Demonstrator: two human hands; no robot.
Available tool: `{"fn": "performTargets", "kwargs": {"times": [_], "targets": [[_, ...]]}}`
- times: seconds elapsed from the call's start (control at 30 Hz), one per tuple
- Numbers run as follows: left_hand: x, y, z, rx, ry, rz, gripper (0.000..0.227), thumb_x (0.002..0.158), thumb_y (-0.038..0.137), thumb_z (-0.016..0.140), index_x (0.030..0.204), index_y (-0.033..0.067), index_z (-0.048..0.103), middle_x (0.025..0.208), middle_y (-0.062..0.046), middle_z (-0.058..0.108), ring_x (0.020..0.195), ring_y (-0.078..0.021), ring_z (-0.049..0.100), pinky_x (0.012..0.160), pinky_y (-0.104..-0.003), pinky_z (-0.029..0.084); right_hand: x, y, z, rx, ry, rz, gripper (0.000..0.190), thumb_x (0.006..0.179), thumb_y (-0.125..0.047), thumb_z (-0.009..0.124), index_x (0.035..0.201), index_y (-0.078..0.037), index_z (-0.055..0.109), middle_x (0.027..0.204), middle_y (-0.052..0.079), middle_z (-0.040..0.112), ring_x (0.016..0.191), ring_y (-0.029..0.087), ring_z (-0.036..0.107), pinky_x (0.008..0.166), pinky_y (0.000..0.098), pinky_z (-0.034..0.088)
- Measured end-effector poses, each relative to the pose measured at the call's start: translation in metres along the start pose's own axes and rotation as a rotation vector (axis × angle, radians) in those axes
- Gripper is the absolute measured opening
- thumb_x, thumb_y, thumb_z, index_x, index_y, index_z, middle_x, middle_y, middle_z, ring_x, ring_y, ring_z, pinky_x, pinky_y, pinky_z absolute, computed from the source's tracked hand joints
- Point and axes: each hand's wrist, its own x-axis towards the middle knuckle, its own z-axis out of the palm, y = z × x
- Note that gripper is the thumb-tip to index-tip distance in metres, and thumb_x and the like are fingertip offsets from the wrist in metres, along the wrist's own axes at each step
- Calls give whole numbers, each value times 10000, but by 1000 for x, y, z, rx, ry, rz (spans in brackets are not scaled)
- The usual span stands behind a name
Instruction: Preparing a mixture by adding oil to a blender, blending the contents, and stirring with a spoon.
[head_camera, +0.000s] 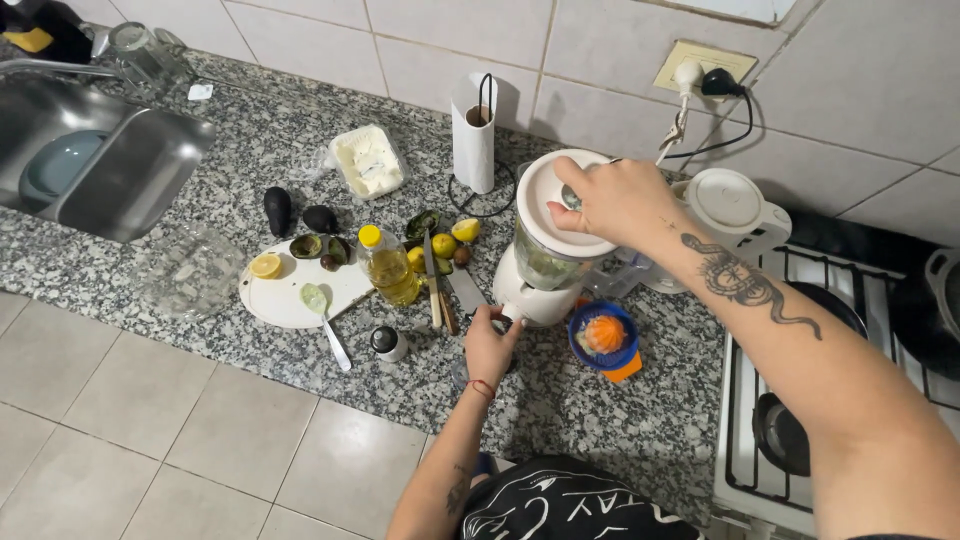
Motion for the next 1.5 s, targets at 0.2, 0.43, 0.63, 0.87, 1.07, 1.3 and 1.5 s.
{"fn": "performTargets", "kwargs": {"times": [0.2, 0.43, 0.63, 0.87, 1.07, 1.3, 1.5], "targets": [[-10, 7, -7, 10, -26, 26, 458, 791, 278, 721, 1131, 48, 518, 1108, -138, 623, 1129, -341, 555, 909, -451, 493, -1, -1, -2, 2, 9, -3, 437, 918, -578, 303, 1073, -177, 379, 640, 149, 631, 649, 354, 680, 603, 471, 543], [-6, -5, -1, 24, -18, 6, 407, 832, 326, 677, 1115, 89, 507, 1070, -93, 644, 1105, -309, 578, 895, -438, 496, -2, -2, -5, 1, 31, -1, 422, 917, -567, 312, 1056, -176, 382, 622, 146, 620, 635, 346, 678, 588, 458, 545], [-4, -6, 0, 31, -26, -7, 416, 841, 365, 665, 1110, 91, 505, 1040, -84, 655, 1084, -306, 593, 869, -439, 507, -2, -2, -5, -3, 18, 7, 426, 916, -572, 309, 1039, -172, 382, 606, 140, 616, 621, 342, 677, 575, 458, 542], [-7, -1, -2, 34, -47, -21, 434, 838, 382, 658, 1109, 87, 489, 1044, -96, 656, 1112, -328, 574, 893, -476, 493, -4, -7, -14, 37, -9, 49, 459, 908, -583, 339, 1045, -148, 390, 662, 166, 640, 670, 346, 683, 614, 456, 542], [-8, 1, -6, 22, -52, -22, 448, 837, 352, 665, 1144, 82, 482, 1032, -98, 667, 1096, -328, 584, 882, -469, 496, -41, -6, -53, 499, 1, 253, 660, 782, -624, 579, 1163, -104, 436, 909, 219, 631, 908, 424, 620, 812, 513, 477], [-2, -12, 3, -20, -39, -22, 518, 819, 418, 683, 1130, 41, 513, 1021, -129, 676, 1062, -336, 602, 849, -468, 508, -106, 0, 82, 864, 460, 498, 708, 784, -568, 684, 1185, -15, 496, 925, 156, 593, 914, 307, 589, 793, 415, 478], [-3, -8, 6, 97, 58, 84, 313, 821, 249, 697, 1026, 76, 537, 1005, -111, 677, 959, -320, 645, 767, -447, 546, -107, -43, 71, 963, 402, 558, 521, 756, -342, 779, 1060, -15, 510, 904, 183, 593, 927, 375, 608, 801, 468, 496]]}}
